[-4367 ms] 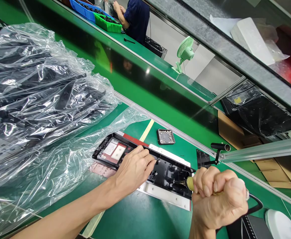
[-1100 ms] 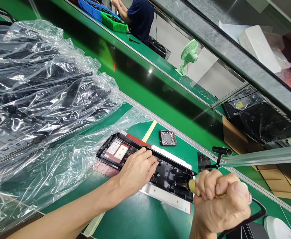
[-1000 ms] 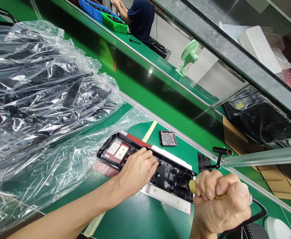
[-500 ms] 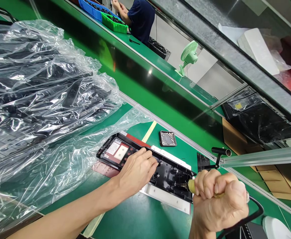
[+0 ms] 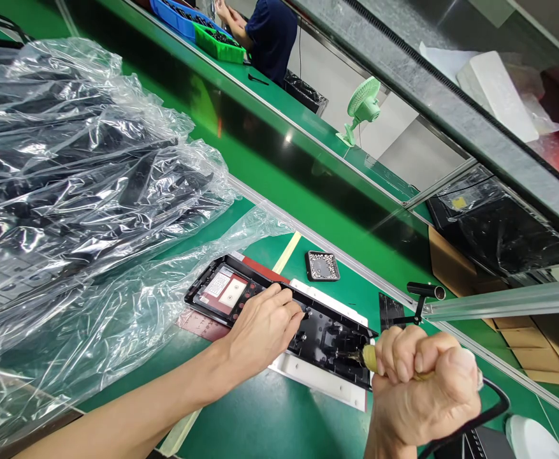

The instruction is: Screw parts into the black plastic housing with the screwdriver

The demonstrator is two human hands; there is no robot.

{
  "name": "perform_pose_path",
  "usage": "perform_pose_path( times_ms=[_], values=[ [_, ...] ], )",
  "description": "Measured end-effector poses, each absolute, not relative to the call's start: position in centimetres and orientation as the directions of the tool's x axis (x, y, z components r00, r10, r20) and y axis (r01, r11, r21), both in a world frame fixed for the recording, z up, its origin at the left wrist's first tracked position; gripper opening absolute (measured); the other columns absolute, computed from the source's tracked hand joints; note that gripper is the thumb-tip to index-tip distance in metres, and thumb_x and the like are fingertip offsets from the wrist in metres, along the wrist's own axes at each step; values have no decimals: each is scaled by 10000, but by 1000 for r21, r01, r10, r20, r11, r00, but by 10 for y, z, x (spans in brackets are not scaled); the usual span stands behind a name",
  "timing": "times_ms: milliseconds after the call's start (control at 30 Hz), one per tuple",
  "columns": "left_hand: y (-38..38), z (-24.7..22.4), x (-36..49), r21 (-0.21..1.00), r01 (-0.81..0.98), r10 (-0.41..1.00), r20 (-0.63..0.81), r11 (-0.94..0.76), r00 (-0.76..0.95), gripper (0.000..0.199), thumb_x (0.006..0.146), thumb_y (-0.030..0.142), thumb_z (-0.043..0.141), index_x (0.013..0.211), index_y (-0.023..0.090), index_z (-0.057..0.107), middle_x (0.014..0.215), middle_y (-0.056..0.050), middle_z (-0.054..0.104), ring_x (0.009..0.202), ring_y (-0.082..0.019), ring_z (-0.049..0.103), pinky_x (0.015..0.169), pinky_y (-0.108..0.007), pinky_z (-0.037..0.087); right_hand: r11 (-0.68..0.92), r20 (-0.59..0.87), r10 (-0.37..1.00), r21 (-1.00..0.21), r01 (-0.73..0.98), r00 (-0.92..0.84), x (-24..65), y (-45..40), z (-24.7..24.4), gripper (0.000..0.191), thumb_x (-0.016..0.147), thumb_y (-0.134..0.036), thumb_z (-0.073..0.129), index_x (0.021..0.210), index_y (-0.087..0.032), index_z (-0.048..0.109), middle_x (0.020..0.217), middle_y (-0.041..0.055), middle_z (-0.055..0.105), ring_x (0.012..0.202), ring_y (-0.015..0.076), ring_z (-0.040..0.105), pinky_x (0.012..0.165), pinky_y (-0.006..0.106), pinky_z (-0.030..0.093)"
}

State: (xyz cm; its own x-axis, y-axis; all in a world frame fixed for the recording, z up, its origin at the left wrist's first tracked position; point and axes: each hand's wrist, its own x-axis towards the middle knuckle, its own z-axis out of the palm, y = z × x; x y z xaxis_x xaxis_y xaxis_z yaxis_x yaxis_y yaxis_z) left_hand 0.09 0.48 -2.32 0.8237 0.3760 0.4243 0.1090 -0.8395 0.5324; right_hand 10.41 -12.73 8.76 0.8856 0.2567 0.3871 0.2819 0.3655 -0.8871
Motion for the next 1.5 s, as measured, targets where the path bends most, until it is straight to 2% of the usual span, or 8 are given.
perform_pose_path(
  times_ms=[500,900,1100,1333,1500],
  values=[
    [4,-23,1,541,105,378,424,-835,823,269,1006,167,527,792,180,691,768,-18,592,771,-200,515,688,-367,386,393,371,255,-883,254,893,106,-132,82,354,919,-208,464,569,-197,409,426,-61,357,339,77,289,324,200,289],
    [5,-21,2,533,110,381,430,-839,818,278,981,123,538,746,184,672,725,-13,563,752,-196,505,678,-348,359,379,405,239,-875,300,882,104,-129,87,416,948,-295,519,563,-201,391,415,-69,338,336,76,276,316,196,269],
    [5,-21,3,527,109,381,441,-843,813,265,975,118,550,758,187,685,737,-11,583,766,-197,519,709,-348,385,370,417,264,-877,308,870,101,-127,89,408,952,-293,527,572,-195,414,432,-63,361,357,77,311,334,194,294],
    [5,-19,2,540,128,393,409,-832,824,267,982,130,556,762,190,695,752,-6,598,776,-194,529,709,-350,393,355,379,357,-900,251,854,104,-133,91,388,966,-295,499,597,-195,435,456,-49,401,379,88,351,359,206,324],
    [5,-19,1,562,139,405,382,-815,831,267,981,121,546,782,190,709,755,-8,592,783,-193,533,718,-345,399,388,350,537,-910,144,767,113,-141,95,355,953,-298,473,614,-196,453,468,-38,428,408,97,377,393,221,366]
  ],
)
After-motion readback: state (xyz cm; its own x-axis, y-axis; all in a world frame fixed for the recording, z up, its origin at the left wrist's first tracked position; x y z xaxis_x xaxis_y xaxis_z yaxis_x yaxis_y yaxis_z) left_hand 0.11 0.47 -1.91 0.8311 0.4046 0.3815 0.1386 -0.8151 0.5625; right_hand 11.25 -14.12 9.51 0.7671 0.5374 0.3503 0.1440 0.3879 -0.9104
